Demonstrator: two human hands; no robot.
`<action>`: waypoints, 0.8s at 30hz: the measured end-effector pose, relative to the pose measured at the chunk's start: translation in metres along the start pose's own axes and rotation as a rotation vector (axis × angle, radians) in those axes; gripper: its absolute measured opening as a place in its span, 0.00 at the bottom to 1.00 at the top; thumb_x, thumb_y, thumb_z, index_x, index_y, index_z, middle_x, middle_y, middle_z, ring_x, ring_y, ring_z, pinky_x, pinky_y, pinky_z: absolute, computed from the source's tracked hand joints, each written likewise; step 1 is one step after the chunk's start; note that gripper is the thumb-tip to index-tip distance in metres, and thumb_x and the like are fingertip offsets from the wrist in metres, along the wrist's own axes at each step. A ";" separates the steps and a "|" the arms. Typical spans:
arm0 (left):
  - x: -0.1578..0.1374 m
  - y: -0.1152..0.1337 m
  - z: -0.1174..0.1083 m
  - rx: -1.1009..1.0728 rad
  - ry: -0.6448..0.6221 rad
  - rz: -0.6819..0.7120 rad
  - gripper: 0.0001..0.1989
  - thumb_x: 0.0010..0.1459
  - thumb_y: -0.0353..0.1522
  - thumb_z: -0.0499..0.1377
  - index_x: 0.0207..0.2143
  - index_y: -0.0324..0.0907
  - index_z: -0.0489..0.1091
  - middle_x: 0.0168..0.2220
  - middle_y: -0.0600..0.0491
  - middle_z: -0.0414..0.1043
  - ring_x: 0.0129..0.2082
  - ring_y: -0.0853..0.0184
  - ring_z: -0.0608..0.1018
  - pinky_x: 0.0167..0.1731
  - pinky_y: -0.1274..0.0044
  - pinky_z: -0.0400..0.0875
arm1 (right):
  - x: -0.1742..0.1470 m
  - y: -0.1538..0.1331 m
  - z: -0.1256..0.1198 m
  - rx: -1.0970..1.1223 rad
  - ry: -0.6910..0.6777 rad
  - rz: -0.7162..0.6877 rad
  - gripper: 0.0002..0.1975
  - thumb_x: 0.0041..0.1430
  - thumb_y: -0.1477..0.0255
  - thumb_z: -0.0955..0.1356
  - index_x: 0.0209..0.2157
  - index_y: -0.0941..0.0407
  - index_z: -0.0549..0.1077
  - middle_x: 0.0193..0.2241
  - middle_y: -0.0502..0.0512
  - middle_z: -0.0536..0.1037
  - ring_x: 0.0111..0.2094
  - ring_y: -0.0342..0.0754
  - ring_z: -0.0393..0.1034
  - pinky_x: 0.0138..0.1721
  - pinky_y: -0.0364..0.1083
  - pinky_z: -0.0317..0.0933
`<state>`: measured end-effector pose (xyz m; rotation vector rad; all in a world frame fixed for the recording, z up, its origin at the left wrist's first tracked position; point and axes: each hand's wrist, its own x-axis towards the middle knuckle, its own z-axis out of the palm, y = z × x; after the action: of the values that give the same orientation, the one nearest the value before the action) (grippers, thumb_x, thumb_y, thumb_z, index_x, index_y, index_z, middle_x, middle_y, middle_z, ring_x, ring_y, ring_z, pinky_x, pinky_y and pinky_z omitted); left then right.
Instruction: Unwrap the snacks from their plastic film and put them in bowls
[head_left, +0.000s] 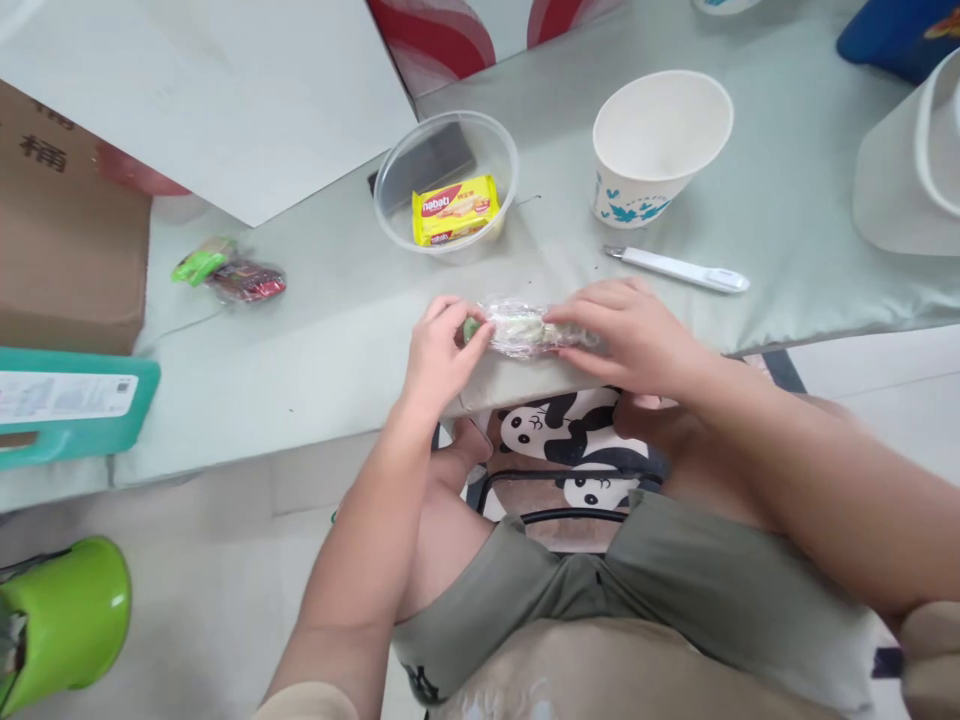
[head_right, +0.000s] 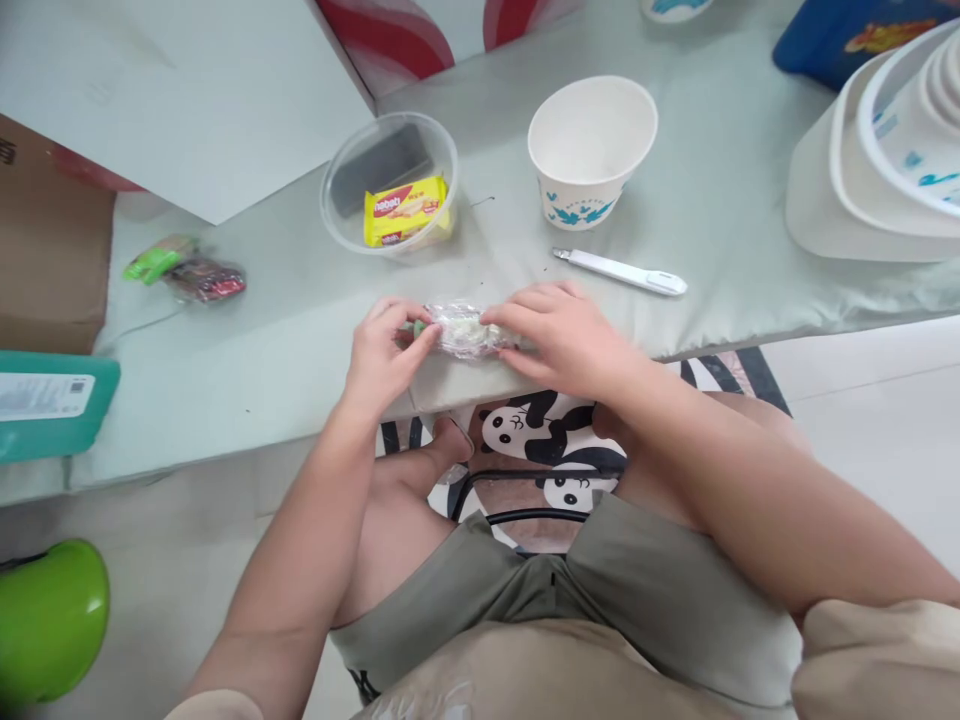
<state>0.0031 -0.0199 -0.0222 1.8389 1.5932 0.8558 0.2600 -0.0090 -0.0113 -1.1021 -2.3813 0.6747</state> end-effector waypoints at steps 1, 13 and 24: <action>0.000 0.000 0.001 -0.004 0.014 0.016 0.03 0.58 0.33 0.62 0.32 0.44 0.74 0.39 0.51 0.72 0.37 0.65 0.74 0.35 0.74 0.70 | 0.003 -0.003 0.002 -0.001 -0.026 0.009 0.15 0.63 0.66 0.64 0.46 0.53 0.79 0.43 0.62 0.82 0.47 0.59 0.74 0.50 0.58 0.63; 0.009 -0.022 -0.024 -0.609 0.359 -0.419 0.08 0.56 0.35 0.63 0.29 0.44 0.66 0.30 0.55 0.71 0.33 0.70 0.76 0.34 0.79 0.72 | -0.015 0.016 -0.025 0.072 0.335 0.324 0.07 0.55 0.68 0.65 0.31 0.52 0.75 0.35 0.57 0.81 0.42 0.56 0.75 0.46 0.56 0.66; 0.001 -0.015 -0.024 -0.122 0.008 0.037 0.40 0.40 0.48 0.75 0.56 0.50 0.68 0.66 0.45 0.61 0.67 0.49 0.65 0.55 0.65 0.70 | -0.004 0.022 -0.021 0.187 0.433 0.598 0.07 0.63 0.65 0.65 0.40 0.52 0.72 0.32 0.56 0.76 0.30 0.49 0.69 0.32 0.49 0.63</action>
<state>-0.0244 -0.0168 -0.0182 1.7856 1.4822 0.9567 0.2871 0.0052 -0.0083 -1.6908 -1.5923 0.7338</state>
